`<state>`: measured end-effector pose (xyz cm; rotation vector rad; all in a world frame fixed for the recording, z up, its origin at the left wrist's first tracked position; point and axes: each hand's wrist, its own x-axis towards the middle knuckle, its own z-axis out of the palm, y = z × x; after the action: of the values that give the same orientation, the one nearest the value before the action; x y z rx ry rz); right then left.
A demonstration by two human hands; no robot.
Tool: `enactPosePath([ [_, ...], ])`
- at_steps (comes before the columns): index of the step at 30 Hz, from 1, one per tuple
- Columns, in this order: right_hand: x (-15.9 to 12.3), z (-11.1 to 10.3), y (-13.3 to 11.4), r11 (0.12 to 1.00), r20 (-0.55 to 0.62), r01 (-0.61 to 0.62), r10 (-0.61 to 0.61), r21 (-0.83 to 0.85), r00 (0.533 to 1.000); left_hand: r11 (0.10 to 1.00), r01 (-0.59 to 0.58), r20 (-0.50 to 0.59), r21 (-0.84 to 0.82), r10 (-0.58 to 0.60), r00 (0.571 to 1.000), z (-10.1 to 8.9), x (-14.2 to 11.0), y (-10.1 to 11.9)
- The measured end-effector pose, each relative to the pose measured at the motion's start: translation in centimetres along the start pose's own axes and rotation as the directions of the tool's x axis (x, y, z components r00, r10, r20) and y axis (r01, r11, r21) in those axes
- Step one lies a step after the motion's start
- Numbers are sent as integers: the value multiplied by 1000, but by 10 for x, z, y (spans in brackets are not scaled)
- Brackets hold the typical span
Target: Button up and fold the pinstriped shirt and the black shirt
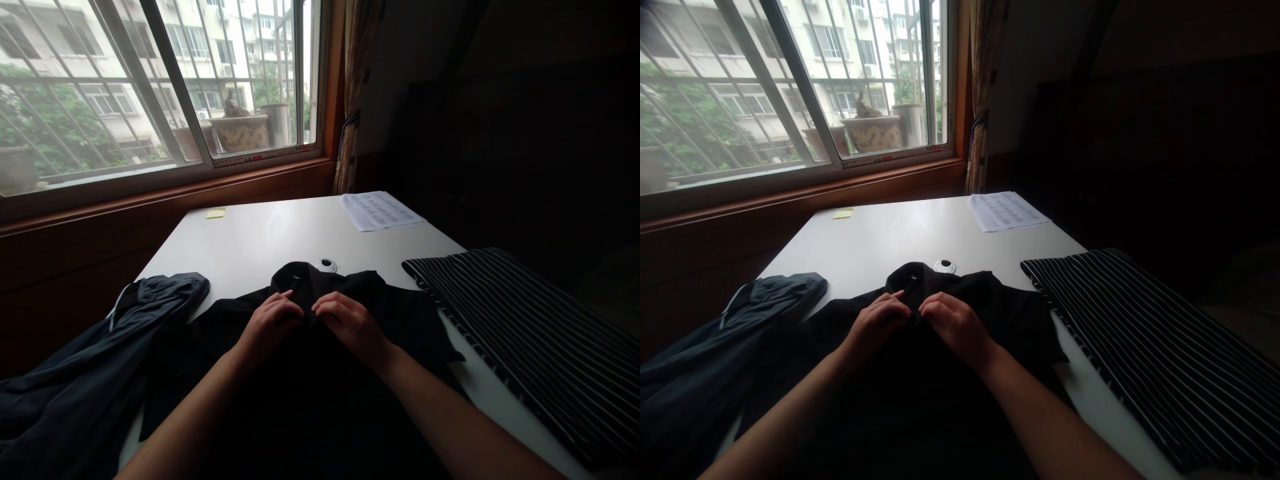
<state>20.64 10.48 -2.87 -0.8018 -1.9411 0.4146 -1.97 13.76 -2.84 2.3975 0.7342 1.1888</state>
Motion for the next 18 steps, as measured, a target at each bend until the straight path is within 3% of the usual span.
enactPosePath([
  [10,0,1,-1,999,63,24,-23,-29,998,999,-35,-21,32,35,999,-1,1,3],
  [18,0,4,-5,991,67,93,-86,-95,994,998,47,-42,-43,-49,998,1,0,6],
])
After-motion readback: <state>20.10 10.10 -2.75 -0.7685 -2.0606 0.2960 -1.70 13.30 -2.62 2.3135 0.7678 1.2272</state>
